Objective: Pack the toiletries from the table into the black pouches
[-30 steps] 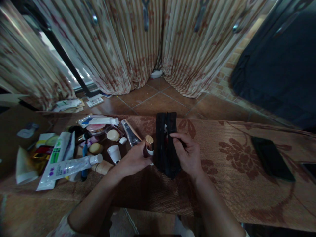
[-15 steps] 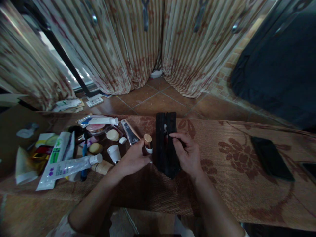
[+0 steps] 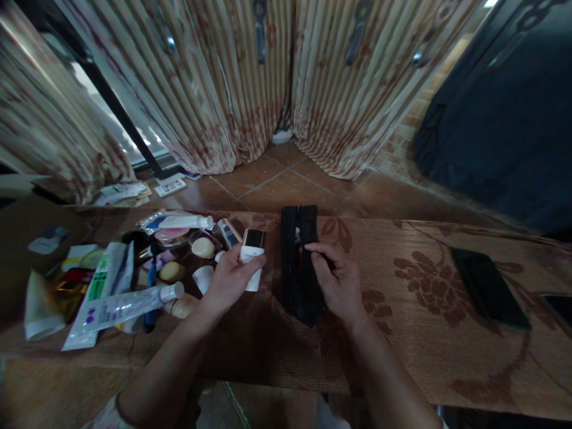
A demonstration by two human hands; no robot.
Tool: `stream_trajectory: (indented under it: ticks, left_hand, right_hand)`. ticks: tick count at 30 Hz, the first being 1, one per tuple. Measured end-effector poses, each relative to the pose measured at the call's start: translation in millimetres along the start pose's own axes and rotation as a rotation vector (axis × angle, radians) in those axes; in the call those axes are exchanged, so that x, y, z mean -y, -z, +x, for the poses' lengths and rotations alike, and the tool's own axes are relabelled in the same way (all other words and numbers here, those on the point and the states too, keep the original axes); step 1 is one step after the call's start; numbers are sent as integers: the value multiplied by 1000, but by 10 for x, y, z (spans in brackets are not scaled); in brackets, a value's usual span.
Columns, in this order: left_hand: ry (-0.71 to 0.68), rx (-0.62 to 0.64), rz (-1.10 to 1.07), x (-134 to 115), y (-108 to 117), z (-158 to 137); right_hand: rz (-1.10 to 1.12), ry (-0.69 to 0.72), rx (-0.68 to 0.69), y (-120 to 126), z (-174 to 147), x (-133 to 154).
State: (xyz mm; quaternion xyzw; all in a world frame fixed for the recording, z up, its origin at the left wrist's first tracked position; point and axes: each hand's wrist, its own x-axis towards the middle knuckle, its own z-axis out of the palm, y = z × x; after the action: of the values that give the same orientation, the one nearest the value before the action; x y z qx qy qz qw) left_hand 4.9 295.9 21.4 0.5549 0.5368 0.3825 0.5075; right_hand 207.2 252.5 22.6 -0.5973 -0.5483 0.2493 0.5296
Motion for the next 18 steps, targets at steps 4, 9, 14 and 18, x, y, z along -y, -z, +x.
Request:
stream_trajectory:
  ticks: [4,9,14,18]
  left_hand:
    - [120,38,-177,-65,-51,-30]
    - [235,9,-436,-182,-64,-73]
    - [266,-19,-526,-143,-53,-41]
    - [289,-7,-537,-112,-53,-23]
  right_hand:
    - [-20,10,5,-3,5,-4]
    - [-4,-1,-3,-8,1,6]
    - [-4,-4,9,-5,0,19]
    - [6,-3,-5,-8,1,26]
